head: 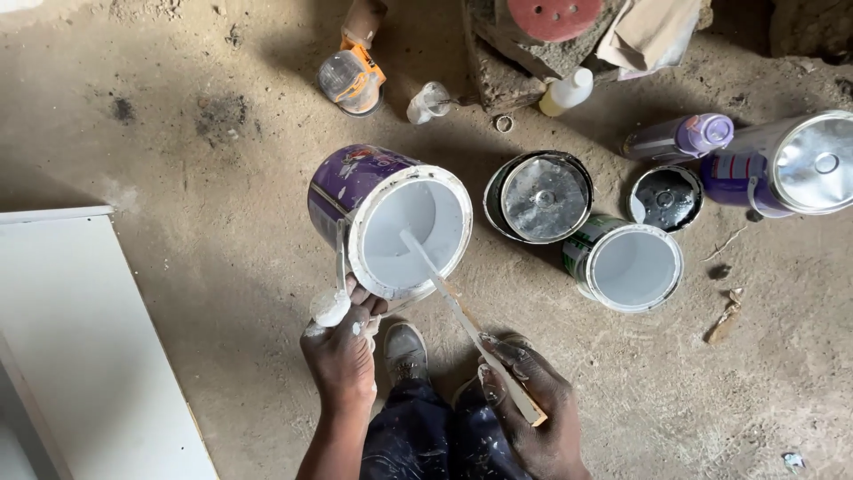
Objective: Mixing paint by pouring it between different cans and stirring it thoroughly with a wooden stick on a workshop floor.
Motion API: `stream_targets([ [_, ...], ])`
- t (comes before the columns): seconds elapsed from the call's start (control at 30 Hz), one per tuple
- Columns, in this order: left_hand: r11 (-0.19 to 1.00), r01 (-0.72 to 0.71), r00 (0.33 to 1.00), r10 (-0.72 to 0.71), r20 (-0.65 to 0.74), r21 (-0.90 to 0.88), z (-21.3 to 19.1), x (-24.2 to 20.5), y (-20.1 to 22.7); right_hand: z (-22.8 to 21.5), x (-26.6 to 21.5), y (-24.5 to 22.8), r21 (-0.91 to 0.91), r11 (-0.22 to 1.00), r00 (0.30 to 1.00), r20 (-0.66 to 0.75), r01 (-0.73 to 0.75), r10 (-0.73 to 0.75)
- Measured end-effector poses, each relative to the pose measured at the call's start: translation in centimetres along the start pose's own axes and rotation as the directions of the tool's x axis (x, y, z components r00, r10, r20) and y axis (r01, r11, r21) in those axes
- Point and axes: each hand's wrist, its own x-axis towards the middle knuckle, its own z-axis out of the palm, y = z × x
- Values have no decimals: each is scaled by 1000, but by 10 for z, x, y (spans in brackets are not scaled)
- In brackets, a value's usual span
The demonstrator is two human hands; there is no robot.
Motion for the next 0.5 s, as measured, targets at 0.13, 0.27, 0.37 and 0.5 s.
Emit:
stream_targets([
  [0.13,998,58,998,-58,-24,0,8,-15,-1,-8,-2,-2,125,990,998,3,61,-61],
  [0.27,1000,22,1000,-22,11,19,18,-29,-3,-22,-6,6,134,988,997,-28,70,-67],
  [0.37,998,65,998,-65,6,7,24,-39,-12,-27,-20,35,-194,981,984,-171,20,-54],
  [0.5,988,102,991,-111,74,119,23,-54,-32,-40,-24,50,-187,980,994,-95,-69,52],
])
